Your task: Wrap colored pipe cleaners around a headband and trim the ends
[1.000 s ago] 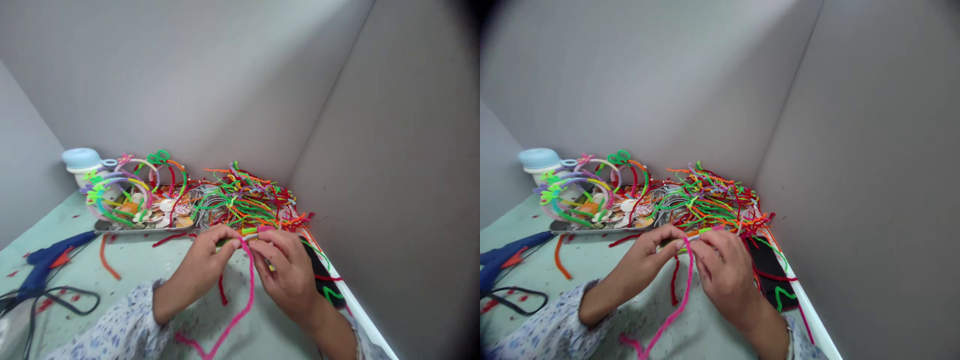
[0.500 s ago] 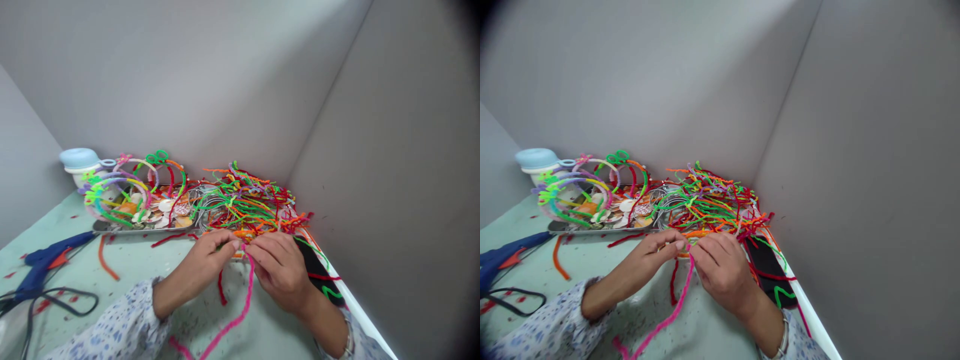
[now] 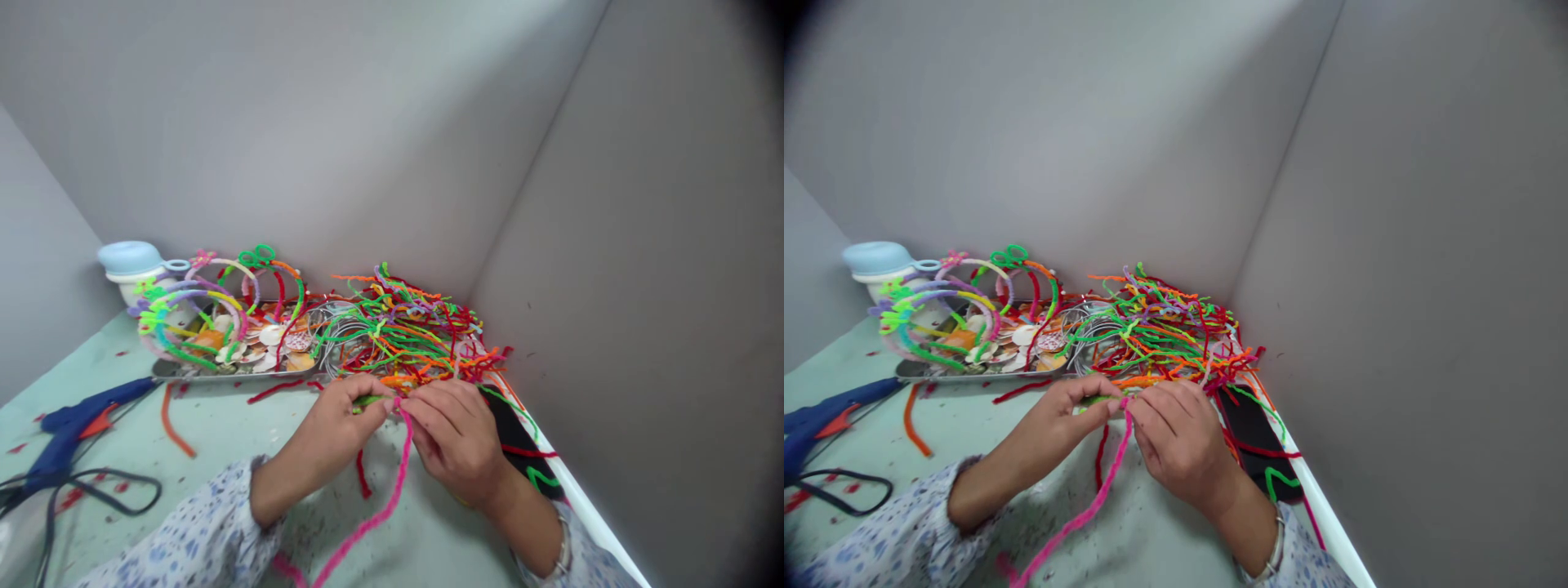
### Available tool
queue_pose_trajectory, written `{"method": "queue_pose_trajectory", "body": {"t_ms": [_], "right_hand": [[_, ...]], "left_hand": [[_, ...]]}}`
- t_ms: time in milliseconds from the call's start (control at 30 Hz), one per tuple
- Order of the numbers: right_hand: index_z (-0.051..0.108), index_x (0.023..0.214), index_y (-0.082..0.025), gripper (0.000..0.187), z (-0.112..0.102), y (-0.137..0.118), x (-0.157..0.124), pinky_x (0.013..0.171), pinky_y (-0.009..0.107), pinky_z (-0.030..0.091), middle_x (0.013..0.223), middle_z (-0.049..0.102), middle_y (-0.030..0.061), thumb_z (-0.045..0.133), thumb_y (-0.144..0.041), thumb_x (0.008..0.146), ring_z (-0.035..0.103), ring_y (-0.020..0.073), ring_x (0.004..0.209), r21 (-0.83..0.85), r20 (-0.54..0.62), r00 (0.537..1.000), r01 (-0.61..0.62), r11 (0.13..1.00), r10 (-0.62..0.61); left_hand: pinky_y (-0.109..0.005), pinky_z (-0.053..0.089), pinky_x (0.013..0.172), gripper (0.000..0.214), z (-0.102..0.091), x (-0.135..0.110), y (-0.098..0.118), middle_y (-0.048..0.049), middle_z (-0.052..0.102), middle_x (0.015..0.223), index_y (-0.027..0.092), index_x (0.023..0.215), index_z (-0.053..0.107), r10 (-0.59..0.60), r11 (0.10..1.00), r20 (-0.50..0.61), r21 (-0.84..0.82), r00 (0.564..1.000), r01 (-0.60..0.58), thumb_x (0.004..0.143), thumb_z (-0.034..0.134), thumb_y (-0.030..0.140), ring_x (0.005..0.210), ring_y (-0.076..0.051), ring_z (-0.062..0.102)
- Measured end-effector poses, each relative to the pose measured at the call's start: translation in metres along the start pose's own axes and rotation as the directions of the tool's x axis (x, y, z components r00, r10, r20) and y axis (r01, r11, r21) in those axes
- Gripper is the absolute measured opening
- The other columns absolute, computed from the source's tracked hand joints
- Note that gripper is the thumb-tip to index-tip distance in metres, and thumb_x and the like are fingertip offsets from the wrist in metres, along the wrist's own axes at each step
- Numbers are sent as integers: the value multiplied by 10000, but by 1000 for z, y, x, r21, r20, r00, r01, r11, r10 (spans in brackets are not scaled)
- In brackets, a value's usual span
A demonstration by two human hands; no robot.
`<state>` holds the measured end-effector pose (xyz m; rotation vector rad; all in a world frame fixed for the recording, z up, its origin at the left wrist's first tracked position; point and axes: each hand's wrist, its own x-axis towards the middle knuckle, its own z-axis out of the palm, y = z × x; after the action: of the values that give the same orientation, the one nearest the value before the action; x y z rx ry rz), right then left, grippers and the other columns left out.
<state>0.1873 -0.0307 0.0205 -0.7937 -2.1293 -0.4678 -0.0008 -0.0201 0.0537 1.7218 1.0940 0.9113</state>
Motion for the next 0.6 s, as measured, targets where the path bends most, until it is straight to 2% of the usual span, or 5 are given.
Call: {"method": "queue_pose_trajectory", "body": {"t_ms": [400,600], "right_hand": [[612,1033,-184,233,1,-1,1,802,399,480,923,699,75,591,-113,813,618,224,890,56,-25,999,-43,998,44],[609,1059,-184,260,1,-3,1,797,409,479,950,691,87,574,-108,813,610,234,908,111,-13,995,-98,989,101]], "left_hand": [[-249,425,691,136,3,-4,2,5,661,741,174,750,667,4,999,-31,42,1000,-3,814,555,217,723,-147,574],[-283,419,757,125,4,-6,1,-7,660,783,171,768,655,69,991,-62,117,996,-61,828,557,219,781,-164,578]]}}
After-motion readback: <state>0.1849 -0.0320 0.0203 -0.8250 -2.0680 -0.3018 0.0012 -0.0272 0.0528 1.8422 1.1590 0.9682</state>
